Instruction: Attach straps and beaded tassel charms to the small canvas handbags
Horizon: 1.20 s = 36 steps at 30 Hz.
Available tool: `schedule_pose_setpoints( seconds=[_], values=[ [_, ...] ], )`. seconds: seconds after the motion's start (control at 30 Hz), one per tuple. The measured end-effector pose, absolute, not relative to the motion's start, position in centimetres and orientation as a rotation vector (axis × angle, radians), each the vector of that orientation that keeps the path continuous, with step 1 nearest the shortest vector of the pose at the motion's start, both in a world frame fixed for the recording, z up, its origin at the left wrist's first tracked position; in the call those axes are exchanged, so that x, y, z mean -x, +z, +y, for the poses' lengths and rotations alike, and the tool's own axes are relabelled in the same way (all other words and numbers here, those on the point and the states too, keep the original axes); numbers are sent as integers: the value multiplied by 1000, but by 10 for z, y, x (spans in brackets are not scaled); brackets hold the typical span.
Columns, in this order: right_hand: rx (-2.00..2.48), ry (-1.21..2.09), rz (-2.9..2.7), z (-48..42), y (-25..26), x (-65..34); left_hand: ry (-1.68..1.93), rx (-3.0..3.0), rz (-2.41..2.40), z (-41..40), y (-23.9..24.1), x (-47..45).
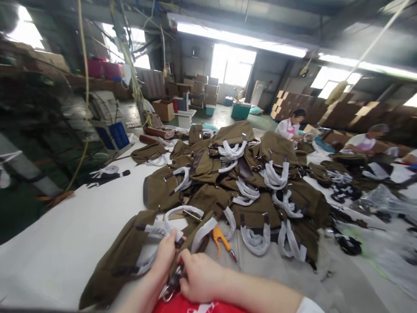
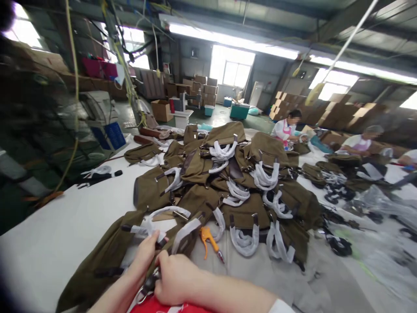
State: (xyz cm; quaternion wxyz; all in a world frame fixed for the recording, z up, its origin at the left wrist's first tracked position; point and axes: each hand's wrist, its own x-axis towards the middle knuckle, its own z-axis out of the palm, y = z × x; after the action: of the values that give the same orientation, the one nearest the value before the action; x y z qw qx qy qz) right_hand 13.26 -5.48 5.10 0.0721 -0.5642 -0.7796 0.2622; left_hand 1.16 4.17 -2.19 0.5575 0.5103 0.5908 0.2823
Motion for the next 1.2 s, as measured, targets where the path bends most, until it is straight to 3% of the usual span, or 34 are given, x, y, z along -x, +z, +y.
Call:
schedule_pose_setpoints(
  seconds=[0.33, 0.6, 0.8, 1.07, 1.2],
  values=[
    [1353, 416, -2818, -42, 37, -130, 448, -1483, 1447, 49, -43, -17],
    [1897, 457, -2714, -10, 59, -173, 348, -1732, 1414, 40, -28, -32],
    [1891, 520, -2644, -24, 56, -172, 373, -1700, 1477, 28, -23, -31],
    [2449, 496, -2328, 0, 25, -251, 468, -1662, 1265, -1, -20, -35],
    [2379, 449, -2294, 3, 16, -268, 510, -1568, 1274, 15, -28, -30]
  ],
)
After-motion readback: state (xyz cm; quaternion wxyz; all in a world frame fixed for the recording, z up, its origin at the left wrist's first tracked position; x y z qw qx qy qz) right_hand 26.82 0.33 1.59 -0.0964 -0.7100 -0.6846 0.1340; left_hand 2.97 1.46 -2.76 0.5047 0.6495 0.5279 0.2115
